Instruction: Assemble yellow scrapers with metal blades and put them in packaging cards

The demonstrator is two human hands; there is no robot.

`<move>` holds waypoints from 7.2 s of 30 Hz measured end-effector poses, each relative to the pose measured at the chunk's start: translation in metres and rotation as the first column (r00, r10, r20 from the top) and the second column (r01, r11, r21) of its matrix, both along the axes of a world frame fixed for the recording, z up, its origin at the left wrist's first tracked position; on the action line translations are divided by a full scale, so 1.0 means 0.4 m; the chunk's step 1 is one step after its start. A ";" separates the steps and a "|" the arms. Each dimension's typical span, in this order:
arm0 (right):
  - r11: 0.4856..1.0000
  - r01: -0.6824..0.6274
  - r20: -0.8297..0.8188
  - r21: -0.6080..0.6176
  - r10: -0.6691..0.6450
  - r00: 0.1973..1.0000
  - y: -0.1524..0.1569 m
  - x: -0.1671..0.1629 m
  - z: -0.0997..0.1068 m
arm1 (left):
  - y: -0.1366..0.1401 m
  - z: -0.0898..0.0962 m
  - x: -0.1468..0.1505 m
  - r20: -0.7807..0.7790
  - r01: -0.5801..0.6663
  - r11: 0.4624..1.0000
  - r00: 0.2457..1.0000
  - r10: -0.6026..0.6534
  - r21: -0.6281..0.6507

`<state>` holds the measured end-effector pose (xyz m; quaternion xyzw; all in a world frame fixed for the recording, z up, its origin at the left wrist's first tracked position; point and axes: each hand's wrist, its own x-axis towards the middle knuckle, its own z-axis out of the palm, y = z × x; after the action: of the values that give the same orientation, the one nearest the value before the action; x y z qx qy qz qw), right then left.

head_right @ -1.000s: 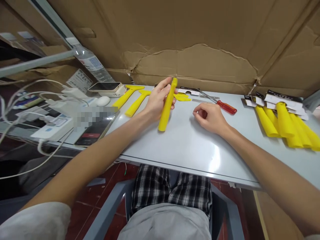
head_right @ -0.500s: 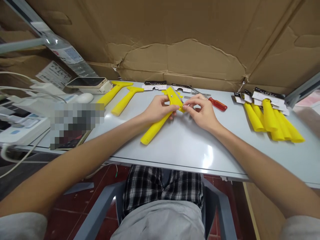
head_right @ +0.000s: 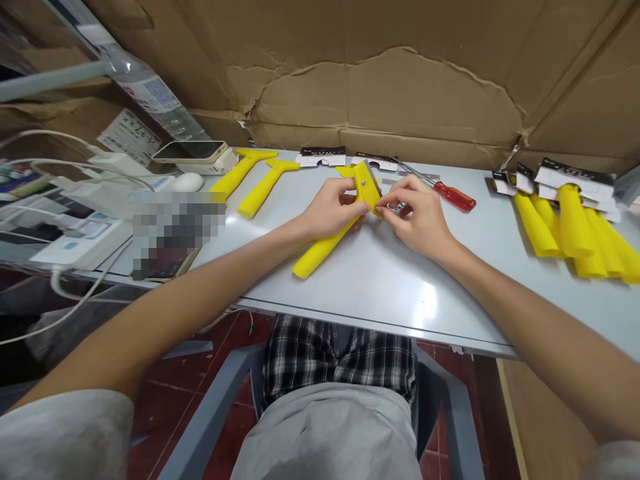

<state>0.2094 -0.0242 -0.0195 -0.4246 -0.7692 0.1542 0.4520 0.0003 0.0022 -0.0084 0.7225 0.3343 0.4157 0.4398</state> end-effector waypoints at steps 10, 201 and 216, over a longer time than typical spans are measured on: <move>1.000 0.008 0.047 0.017 -0.009 0.999 0.004 0.002 -0.001 | -0.002 0.007 -0.002 -0.012 0.008 0.996 1.000 -0.009 -0.088; 0.957 0.063 -0.181 -0.282 -0.118 0.976 -0.003 -0.005 0.030 | -0.067 -0.029 0.045 0.109 0.037 0.972 0.994 -0.012 -0.232; 0.953 -0.009 -0.280 -0.301 -0.080 0.957 0.009 -0.003 0.011 | -0.062 -0.032 0.044 0.105 0.037 0.972 0.994 -0.013 -0.233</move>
<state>0.2083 -0.0204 -0.0152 -0.4749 -0.6546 0.3211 0.4928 0.0181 -0.0225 -0.0213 0.6474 0.3488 0.4043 0.5438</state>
